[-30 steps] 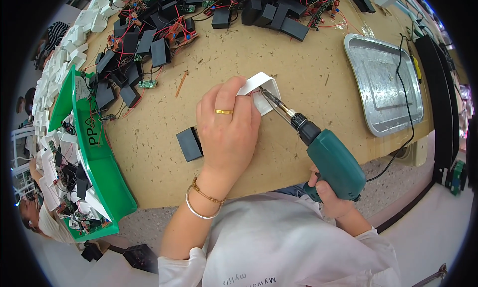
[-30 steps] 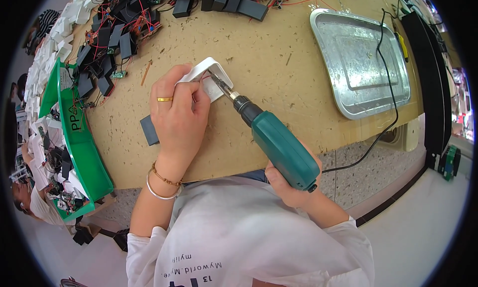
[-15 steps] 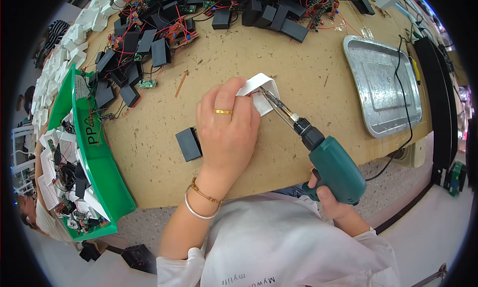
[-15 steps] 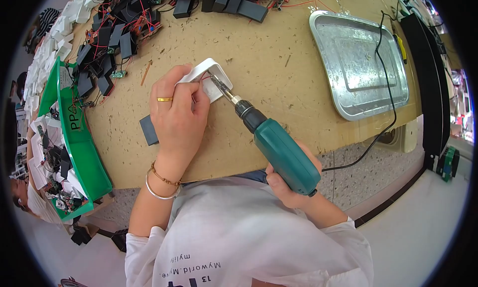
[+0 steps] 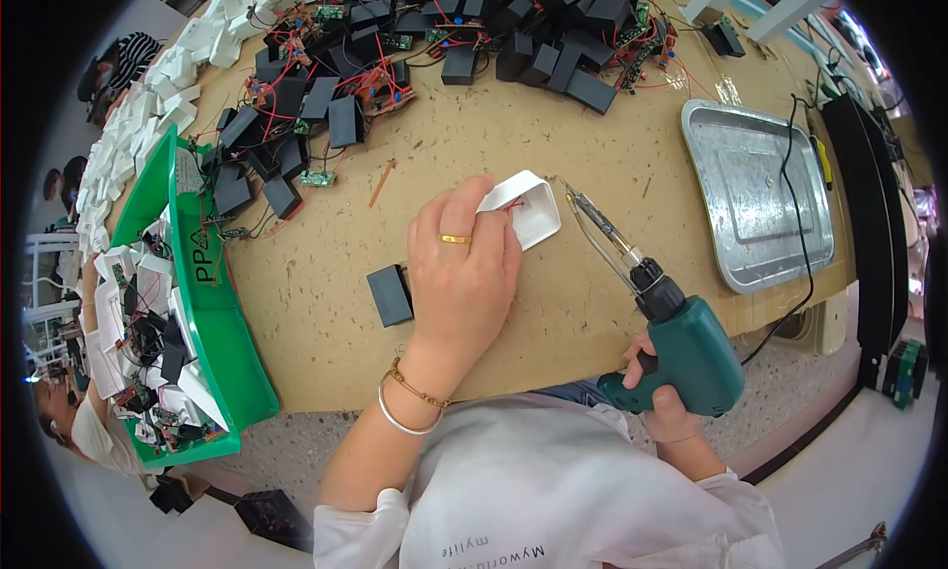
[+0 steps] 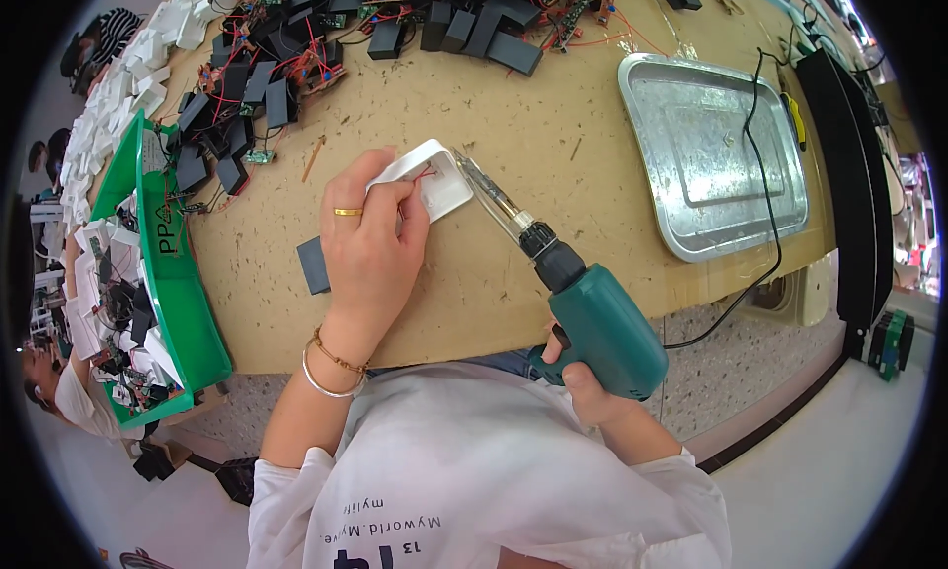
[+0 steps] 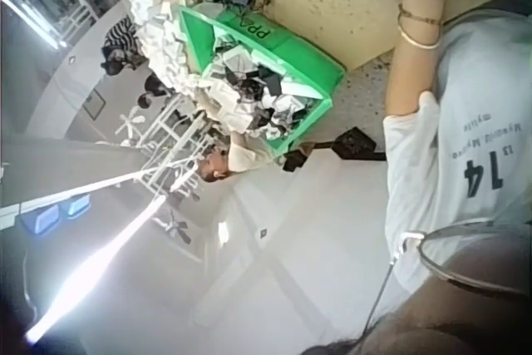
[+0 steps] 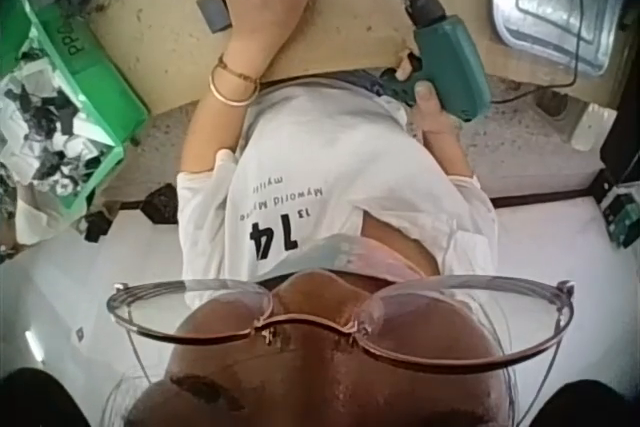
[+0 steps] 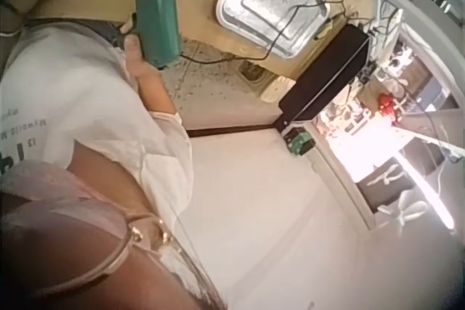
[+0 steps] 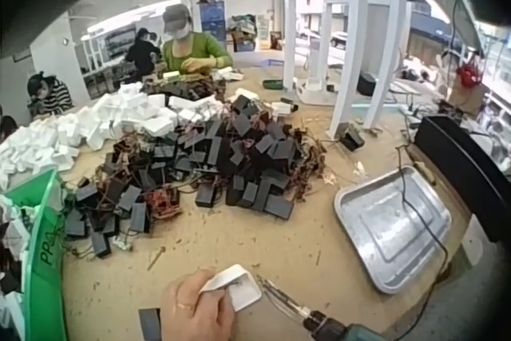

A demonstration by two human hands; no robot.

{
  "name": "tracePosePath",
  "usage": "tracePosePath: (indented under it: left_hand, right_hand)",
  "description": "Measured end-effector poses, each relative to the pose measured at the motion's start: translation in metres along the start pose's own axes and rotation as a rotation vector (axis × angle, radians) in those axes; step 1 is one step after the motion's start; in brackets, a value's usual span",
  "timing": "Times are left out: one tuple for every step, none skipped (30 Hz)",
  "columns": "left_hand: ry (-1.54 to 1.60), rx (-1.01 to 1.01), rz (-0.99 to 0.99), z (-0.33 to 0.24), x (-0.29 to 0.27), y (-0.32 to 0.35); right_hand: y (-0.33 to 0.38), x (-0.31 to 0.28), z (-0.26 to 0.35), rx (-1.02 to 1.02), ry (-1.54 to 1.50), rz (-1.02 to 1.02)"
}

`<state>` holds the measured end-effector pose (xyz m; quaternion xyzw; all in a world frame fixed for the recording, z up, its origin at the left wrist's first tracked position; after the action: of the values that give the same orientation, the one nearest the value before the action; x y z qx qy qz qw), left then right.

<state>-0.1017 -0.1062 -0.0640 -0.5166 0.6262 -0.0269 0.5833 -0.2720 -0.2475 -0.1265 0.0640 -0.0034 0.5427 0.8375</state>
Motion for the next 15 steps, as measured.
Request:
tracePosePath:
  left_hand:
    - [-0.003,0.003,-0.003,0.000,-0.001,0.000]
    - [0.000,0.000,-0.011,0.000,-0.001,0.000]
    - [0.004,-0.003,-0.018,0.000,-0.002,0.001]
    - [0.005,-0.001,-0.018,0.000,-0.001,0.000]
    - [0.001,0.004,-0.023,0.000,-0.001,0.000]
    - [-0.003,0.008,-0.027,0.000,0.000,0.000]
    - [-0.003,0.008,-0.027,-0.001,-0.001,-0.001]
    - [-0.012,0.014,-0.023,-0.002,-0.001,-0.002]
    - [-0.021,0.021,-0.020,-0.003,-0.001,-0.002]
    - [-0.022,0.019,-0.021,-0.002,-0.001,-0.002]
    - [-0.026,0.019,-0.020,-0.001,0.000,-0.001]
    - [-0.031,0.019,-0.020,-0.001,0.000,0.000]
    - [-0.029,0.016,-0.020,-0.001,0.000,-0.001]
    - [-0.038,0.019,-0.023,-0.002,-0.001,-0.002]
    - [-0.047,0.021,-0.026,-0.003,-0.002,-0.003]
  right_hand:
    - [0.000,0.000,0.000,-0.018,0.019,0.004]
    - [0.001,-0.002,0.000,-0.022,0.017,0.005]
    - [0.001,0.000,-0.001,-0.020,0.057,0.060]
    - [0.002,0.003,-0.003,-0.015,0.099,0.112]
    - [0.002,0.002,-0.006,-0.016,0.099,0.110]
    - [0.001,0.001,-0.003,-0.121,0.169,0.096]
    - [0.001,0.001,0.002,-0.226,0.238,0.083]
    - [0.000,0.001,0.000,-0.226,0.239,0.084]
    - [-0.001,0.003,0.001,-0.264,0.286,0.094]
    - [-0.002,0.006,0.003,-0.302,0.333,0.105]
    - [-0.003,0.007,0.002,-0.303,0.334,0.108]
    - [-0.004,0.007,0.001,-0.294,0.313,0.102]
    - [-0.005,0.007,0.000,-0.283,0.295,0.093]
    - [-0.005,0.009,0.002,-0.282,0.298,0.094]
    - [-0.005,0.009,0.002,-0.228,0.257,0.069]
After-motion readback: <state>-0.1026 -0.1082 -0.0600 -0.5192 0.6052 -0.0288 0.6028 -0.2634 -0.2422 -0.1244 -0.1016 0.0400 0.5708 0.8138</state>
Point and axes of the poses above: each hand's wrist, its own y-axis away from the middle knuckle, its own x-axis out of the palm, z = x × y, the point moved 9 cm from there along -y, towards the middle knuckle, and after that the axes turned 1 degree about x, right-handed, at the moved point
